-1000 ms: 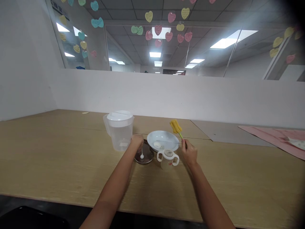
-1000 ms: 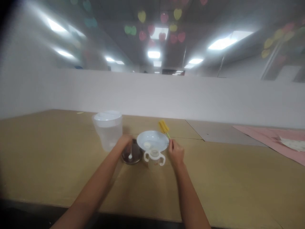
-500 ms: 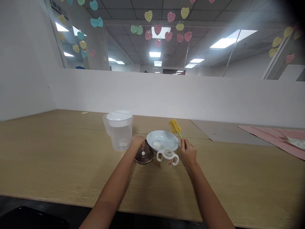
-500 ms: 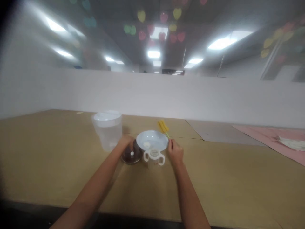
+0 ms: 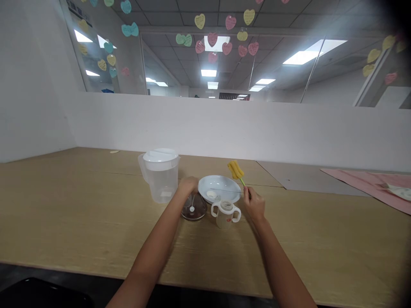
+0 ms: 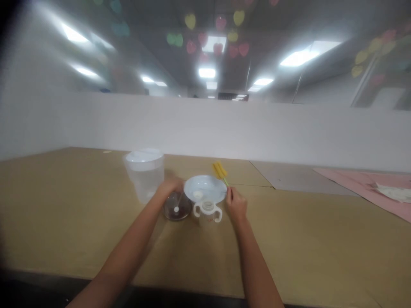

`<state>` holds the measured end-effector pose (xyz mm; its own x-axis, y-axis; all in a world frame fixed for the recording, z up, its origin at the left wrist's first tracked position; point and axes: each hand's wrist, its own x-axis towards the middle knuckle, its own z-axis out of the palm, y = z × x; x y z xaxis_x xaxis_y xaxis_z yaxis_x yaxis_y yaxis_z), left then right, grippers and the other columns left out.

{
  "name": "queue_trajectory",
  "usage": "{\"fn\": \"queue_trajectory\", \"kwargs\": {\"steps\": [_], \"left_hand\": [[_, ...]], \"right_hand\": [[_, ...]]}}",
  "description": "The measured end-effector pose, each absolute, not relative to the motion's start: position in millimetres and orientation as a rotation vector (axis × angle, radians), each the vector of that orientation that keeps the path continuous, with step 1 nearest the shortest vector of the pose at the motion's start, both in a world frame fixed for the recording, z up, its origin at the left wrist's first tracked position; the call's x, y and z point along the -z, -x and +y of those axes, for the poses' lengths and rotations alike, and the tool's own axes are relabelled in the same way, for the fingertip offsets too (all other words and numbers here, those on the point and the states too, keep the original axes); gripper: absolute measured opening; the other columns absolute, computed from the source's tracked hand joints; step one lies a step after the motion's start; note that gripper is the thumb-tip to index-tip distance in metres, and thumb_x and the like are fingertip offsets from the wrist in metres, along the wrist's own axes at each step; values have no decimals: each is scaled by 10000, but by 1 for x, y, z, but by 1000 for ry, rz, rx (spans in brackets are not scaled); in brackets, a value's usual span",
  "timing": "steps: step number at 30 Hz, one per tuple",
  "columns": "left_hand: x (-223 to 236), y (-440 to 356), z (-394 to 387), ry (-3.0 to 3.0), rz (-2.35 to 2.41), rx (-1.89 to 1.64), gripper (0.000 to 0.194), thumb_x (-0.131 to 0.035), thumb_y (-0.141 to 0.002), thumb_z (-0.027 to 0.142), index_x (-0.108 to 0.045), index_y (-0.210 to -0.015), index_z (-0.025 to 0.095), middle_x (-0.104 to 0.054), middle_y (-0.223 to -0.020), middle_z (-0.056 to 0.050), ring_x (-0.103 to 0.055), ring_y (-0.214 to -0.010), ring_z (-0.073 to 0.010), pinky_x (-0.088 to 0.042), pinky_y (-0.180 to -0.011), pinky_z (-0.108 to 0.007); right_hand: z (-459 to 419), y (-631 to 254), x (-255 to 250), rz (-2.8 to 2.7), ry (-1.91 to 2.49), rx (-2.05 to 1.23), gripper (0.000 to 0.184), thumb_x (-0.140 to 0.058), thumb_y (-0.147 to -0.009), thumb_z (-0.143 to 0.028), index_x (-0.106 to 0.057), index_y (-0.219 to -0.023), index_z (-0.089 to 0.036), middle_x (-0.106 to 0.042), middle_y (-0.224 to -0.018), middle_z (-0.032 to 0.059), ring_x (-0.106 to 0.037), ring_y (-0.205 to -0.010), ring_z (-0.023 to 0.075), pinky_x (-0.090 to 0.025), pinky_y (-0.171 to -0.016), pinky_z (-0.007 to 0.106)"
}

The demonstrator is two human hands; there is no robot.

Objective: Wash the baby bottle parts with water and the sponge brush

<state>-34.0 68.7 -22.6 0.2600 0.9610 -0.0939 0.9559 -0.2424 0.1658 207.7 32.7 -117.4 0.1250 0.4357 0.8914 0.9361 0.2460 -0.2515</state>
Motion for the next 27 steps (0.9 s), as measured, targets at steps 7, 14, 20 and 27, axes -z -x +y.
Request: {"fn": "queue_trajectory", "kwargs": {"steps": [7,14,20,27], "left_hand": [[28,-6,58,-2580,1382,-292,288,-470,-757,231,-619,-1004,228,-642,-1022,-25,-582,-894,-140,-426,-767,-208],[69,-28,71,-2562,1304,-277,127,-567,-611,125,-658,-687,168,-663,-763,-44,-583,-694,-157,-428,-637,-230],[56,-14,74,-2522,1307,-476,293,-623,-577,127,-581,-866,152,-610,-814,-36,-546,-738,-166,-420,-634,-244],[19,5,66,-2412,1224,-716,233,-538,-683,163,-582,-911,153,-590,-903,-29,-543,-784,-133,-434,-691,-227]], "right_hand": [[32,-207,117,-1480,1361,589,415,-313,-889,-348,-596,-680,-128,-541,-506,28,-408,-439,82,-233,-465,204],[32,-208,116,-1480,1365,597,429,-300,-892,-359,-601,-690,-130,-549,-513,34,-415,-441,86,-230,-464,211],[31,-209,116,-1497,1339,594,419,-309,-893,-359,-596,-688,-133,-548,-514,26,-422,-444,85,-237,-467,207],[30,-208,115,-1513,1307,532,406,-329,-884,-366,-612,-706,-137,-555,-524,24,-430,-450,86,-251,-467,207]]}}
